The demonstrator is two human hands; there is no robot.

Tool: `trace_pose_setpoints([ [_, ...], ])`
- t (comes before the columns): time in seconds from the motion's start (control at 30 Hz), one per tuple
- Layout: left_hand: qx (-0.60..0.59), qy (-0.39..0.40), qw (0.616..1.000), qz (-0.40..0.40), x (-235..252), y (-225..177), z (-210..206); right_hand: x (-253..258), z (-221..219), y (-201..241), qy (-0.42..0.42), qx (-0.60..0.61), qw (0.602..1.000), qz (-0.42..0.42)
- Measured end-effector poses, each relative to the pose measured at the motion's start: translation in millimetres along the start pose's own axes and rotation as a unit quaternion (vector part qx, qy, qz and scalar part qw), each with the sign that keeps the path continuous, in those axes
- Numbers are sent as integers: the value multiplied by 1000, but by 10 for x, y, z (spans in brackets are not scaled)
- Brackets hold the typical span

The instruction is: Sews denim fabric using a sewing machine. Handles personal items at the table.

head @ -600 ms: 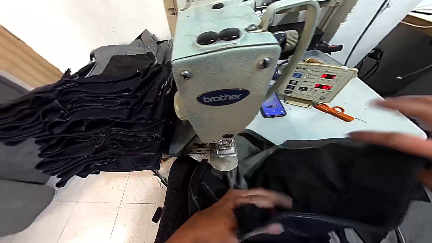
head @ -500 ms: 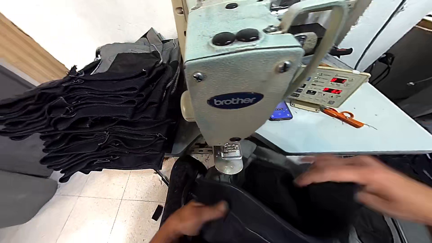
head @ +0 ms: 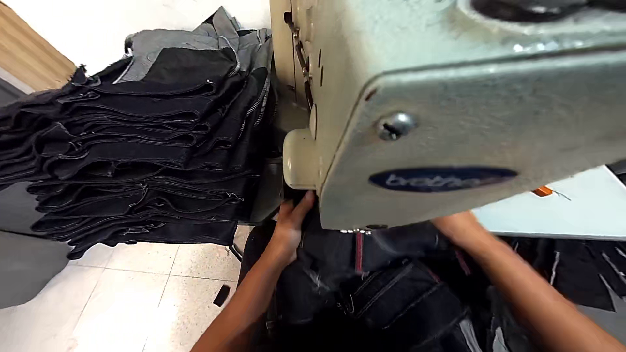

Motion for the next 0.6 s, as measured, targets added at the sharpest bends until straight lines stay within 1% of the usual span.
trace_pose_setpoints([
  [0.07, -16, 54, 998, 32, -264, 145, 170, -438, -307, 42, 105, 45, 993, -15],
  [0.1, -36, 81, 995, 44, -399, 219, 247, -657, -425, 60, 76, 25, 997, 12],
  [0.13, -54, 96, 992, 58, -512, 264, 294, -811, -462, 63, 8, -22, 999, 41],
  [0.17, -70, 97, 991, 64, -598, 276, 313, -895, -391, 82, -49, -60, 996, 53],
  [0.2, -82, 91, 991, 59, -658, 259, 309, -925, -245, 125, -91, -83, 990, 64],
  [0.27, -89, 82, 992, 25, -707, 184, 274, -920, 129, 368, -168, -97, 972, 133],
  [0.3, -83, 84, 993, 11, -711, 154, 267, -945, 272, 559, -170, -89, 963, 190],
  [0.33, -79, 87, 993, 4, -711, 139, 269, -1000, 339, 754, -139, -82, 953, 256],
  [0.4, -79, 94, 992, -1, -690, 132, 289, -1106, 242, 1030, -66, -77, 922, 375],
  [0.43, -81, 94, 992, 2, -682, 134, 301, -1125, 133, 1085, -52, -86, 905, 413],
  [0.47, -81, 92, 992, 4, -680, 140, 311, -1117, 33, 1100, -54, -95, 895, 433],
  [0.53, -80, 91, 993, 9, -683, 166, 331, -1054, -36, 1134, -78, -107, 888, 441],
  [0.6, -73, 89, 993, 21, -696, 203, 359, -961, 42, 1192, -117, -117, 897, 409],
])
Point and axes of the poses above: each hand's wrist, its own x-axis towards the middle knuckle, its own z-axis out of the back of the hand, y = z × x, the point moved 4 cm from there along x, towards the middle knuckle, and after that the axes turned 10 degrees about -x, right-handed, at the moved point
